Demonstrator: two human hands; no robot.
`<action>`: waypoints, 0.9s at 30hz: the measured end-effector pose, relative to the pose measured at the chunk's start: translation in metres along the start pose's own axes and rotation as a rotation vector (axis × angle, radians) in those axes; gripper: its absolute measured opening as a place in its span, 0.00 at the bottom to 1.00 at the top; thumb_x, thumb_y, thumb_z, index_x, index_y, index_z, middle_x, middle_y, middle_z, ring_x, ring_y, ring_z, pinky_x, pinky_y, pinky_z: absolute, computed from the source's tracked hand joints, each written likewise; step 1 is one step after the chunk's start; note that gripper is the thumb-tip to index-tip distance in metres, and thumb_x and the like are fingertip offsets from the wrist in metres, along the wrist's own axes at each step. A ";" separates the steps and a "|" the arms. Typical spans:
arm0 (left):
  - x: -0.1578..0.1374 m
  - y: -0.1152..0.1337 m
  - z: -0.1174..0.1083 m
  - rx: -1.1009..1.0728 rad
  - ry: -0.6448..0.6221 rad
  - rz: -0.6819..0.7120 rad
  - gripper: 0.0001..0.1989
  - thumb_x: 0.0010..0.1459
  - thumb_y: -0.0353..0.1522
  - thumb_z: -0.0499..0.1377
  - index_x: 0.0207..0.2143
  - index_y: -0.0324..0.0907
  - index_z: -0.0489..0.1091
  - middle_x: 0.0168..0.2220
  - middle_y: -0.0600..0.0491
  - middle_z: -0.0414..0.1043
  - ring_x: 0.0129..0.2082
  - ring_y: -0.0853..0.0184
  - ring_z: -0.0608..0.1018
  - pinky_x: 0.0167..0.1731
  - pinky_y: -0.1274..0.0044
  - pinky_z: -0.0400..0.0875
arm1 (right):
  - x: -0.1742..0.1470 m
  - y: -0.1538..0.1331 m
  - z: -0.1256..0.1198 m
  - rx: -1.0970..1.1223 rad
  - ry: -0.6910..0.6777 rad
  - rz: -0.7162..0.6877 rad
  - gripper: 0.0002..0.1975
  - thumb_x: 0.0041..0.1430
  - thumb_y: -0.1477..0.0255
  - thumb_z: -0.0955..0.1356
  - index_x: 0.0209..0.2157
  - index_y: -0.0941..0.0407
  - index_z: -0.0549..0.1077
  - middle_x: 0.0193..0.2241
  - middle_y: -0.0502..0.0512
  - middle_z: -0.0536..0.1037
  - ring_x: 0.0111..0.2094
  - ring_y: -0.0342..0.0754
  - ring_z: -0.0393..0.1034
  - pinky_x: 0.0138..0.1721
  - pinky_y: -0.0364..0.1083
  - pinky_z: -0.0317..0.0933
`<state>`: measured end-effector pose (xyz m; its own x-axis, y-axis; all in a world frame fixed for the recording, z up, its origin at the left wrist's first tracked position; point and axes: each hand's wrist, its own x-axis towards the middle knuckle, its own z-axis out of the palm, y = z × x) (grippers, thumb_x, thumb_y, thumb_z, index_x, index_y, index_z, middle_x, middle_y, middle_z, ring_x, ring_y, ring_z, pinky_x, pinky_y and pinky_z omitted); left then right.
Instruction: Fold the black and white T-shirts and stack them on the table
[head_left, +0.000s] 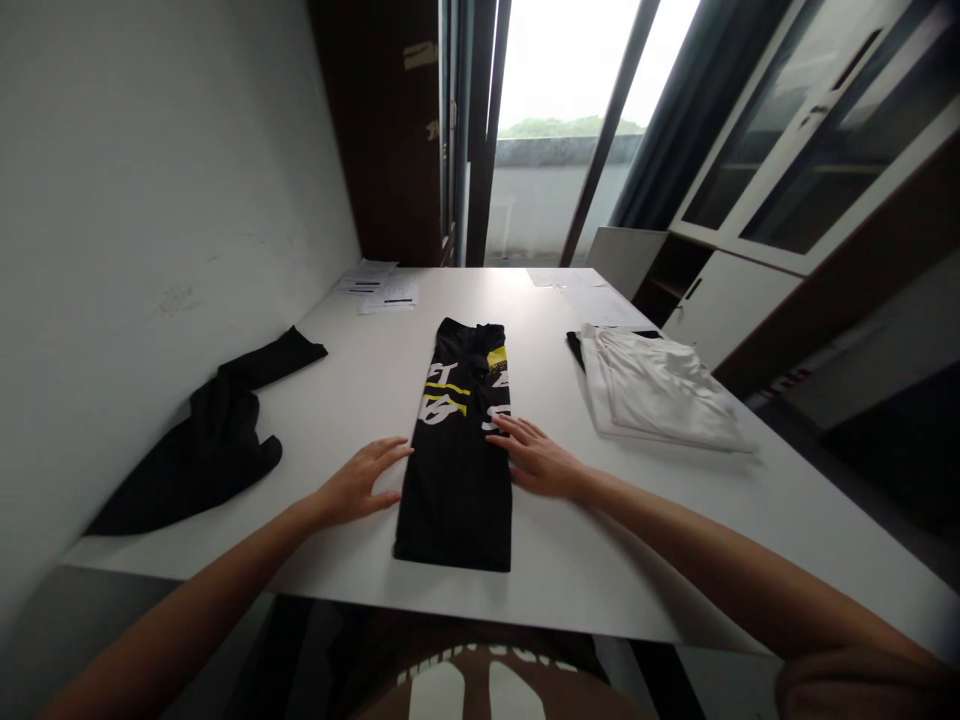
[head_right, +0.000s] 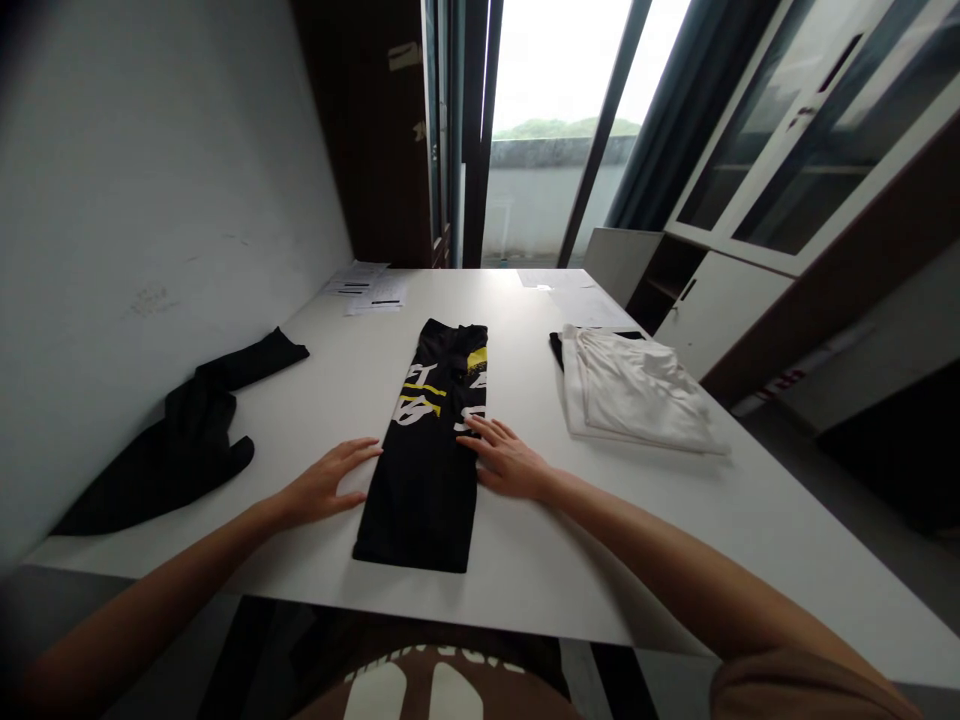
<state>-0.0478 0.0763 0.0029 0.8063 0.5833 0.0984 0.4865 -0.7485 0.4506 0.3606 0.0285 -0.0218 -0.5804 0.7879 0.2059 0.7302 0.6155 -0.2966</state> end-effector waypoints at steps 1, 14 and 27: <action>0.001 0.001 -0.001 0.001 -0.015 0.016 0.38 0.61 0.33 0.64 0.70 0.50 0.55 0.72 0.44 0.52 0.70 0.52 0.59 0.68 0.56 0.57 | -0.001 -0.011 -0.002 0.012 -0.016 -0.046 0.35 0.62 0.67 0.68 0.70 0.52 0.60 0.73 0.62 0.49 0.73 0.60 0.41 0.71 0.64 0.38; -0.009 0.021 -0.004 0.023 -0.209 0.189 0.47 0.54 0.42 0.71 0.72 0.52 0.54 0.75 0.43 0.42 0.74 0.46 0.47 0.70 0.51 0.44 | 0.019 -0.076 0.015 0.294 -0.051 -0.350 0.26 0.61 0.74 0.67 0.61 0.51 0.73 0.61 0.60 0.73 0.65 0.57 0.63 0.66 0.59 0.53; 0.004 0.038 0.023 0.016 -0.023 0.164 0.34 0.52 0.26 0.62 0.63 0.47 0.65 0.65 0.44 0.65 0.65 0.53 0.67 0.67 0.55 0.54 | 0.017 -0.084 -0.001 1.100 -0.067 0.300 0.25 0.62 0.48 0.69 0.31 0.58 0.77 0.28 0.51 0.76 0.31 0.47 0.68 0.38 0.47 0.65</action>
<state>-0.0181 0.0429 0.0000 0.8826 0.4459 0.1488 0.3533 -0.8380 0.4159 0.2895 -0.0101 0.0079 -0.4784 0.8766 -0.0518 0.1501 0.0235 -0.9884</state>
